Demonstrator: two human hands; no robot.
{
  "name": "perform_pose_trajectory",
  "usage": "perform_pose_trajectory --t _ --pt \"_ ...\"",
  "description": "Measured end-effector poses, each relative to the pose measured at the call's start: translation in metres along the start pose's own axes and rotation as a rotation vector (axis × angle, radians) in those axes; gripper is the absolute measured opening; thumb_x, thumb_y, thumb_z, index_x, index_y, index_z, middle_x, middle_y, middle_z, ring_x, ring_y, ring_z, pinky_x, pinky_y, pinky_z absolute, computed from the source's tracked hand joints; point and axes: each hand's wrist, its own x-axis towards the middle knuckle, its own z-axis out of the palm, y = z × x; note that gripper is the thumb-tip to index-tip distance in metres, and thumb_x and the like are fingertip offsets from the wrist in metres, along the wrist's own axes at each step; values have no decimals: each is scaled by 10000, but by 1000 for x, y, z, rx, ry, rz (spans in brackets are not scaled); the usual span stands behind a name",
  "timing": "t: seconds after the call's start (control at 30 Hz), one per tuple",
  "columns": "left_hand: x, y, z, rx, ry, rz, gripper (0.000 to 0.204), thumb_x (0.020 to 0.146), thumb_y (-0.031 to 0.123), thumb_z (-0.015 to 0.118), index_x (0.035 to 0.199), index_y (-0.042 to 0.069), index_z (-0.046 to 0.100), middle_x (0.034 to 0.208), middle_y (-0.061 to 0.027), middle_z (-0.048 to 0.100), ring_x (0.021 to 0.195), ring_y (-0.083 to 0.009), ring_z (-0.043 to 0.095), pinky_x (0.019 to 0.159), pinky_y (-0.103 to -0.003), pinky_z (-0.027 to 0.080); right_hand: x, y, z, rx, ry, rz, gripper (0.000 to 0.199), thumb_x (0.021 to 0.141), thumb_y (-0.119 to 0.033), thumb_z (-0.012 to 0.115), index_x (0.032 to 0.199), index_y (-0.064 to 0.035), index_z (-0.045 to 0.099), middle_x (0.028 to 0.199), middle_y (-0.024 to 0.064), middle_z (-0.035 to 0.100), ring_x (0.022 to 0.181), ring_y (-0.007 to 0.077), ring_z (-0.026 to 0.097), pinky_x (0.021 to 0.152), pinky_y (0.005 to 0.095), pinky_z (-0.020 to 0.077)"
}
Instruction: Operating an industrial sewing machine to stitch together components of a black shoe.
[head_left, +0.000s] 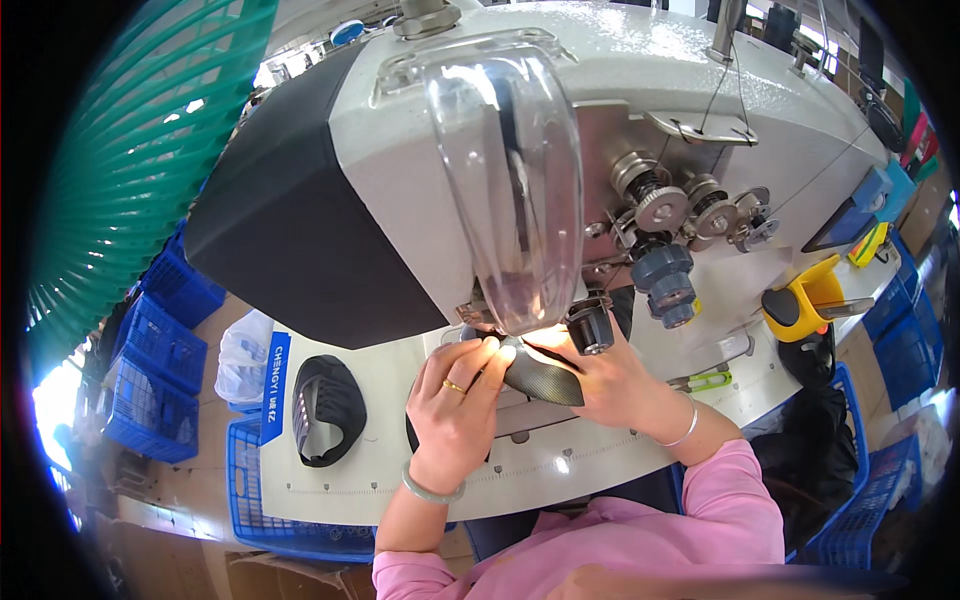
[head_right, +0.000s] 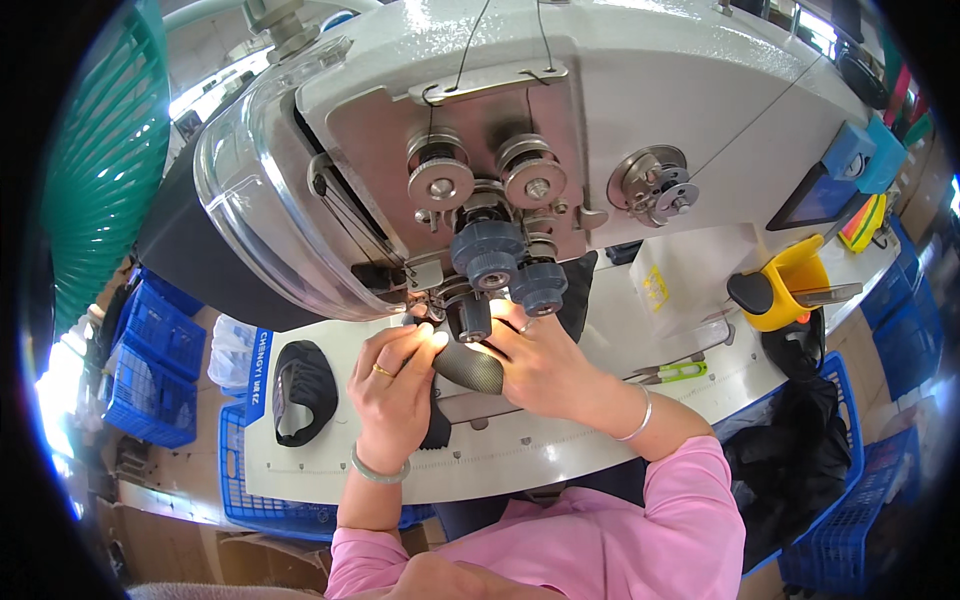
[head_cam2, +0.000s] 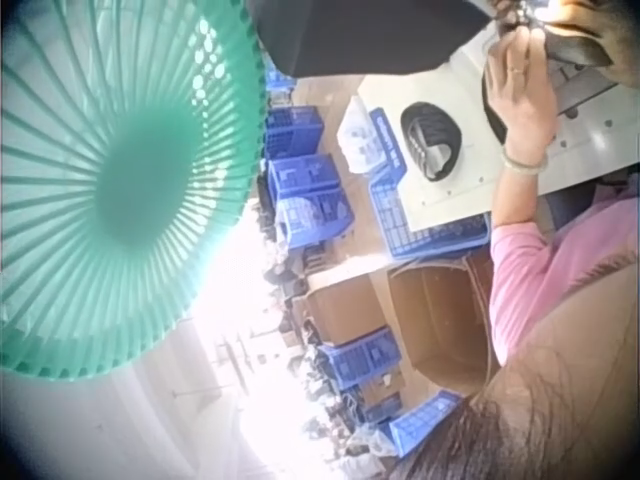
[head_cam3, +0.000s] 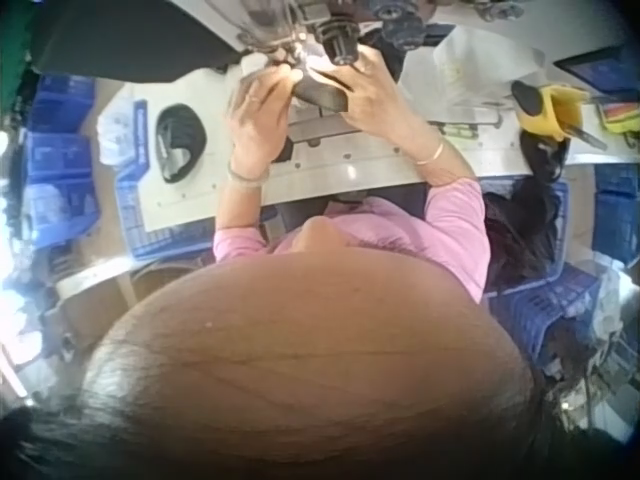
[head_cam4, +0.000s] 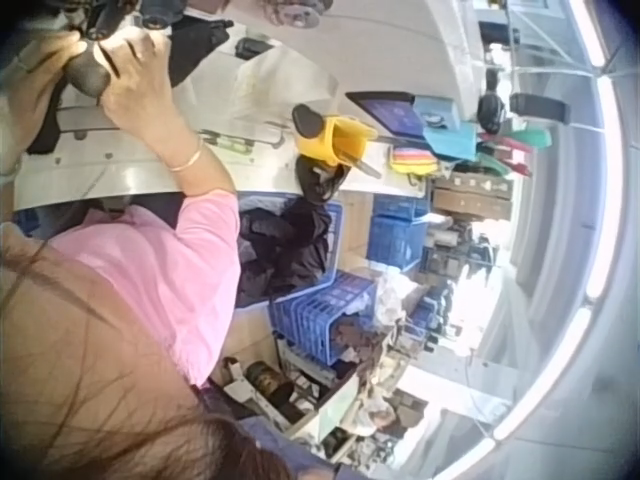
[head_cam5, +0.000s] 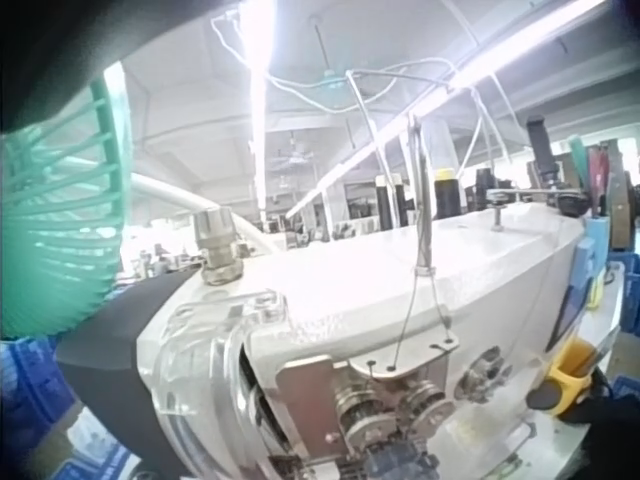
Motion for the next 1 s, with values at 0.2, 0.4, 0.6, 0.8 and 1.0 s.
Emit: perform_pose_trajectory --t 0.2,0.4,0.6,0.8,1.0 --pt "1 6 -5 35 -81 -43 338 634 -34 700 962 50 710 989 -58 646 904 -257 629 711 -344 540 -4 -1 5 18 31 19 354 610 -86 663 959 -26 655 1054 92 564 1046 316 500 752 465 423" --pt "4 5 -7 36 -108 -53 333 666 -35 699 987 53 692 1012 -62 631 904 -267 626 715 -352 537 -4 -10 9 2 39 69 342 626 -82 662 967 -58 657 1084 83 559 1081 306 469 775 457 394" --pt "6 5 -7 68 -154 -39 340 669 -40 697 996 52 688 1036 -71 616 910 -276 632 725 -368 539 -4 -14 12 -34 32 114 357 622 -93 665 977 -55 651 1111 79 558 1117 300 458 814 456 377" --pt "9 2 -10 64 -130 6 307 667 -49 700 963 32 689 950 -82 633 843 -266 661 688 -345 541 2 -17 6 -82 48 123 367 596 -113 683 957 -49 664 1010 46 554 1016 278 471 788 442 376" --pt "6 -5 -3 -233 -54 -375 186 731 -5 720 915 9 698 838 -87 665 685 -262 615 594 -324 480 1 -18 5 -102 -7 129 532 496 -130 746 1024 -87 692 1080 22 581 953 243 580 807 473 381"
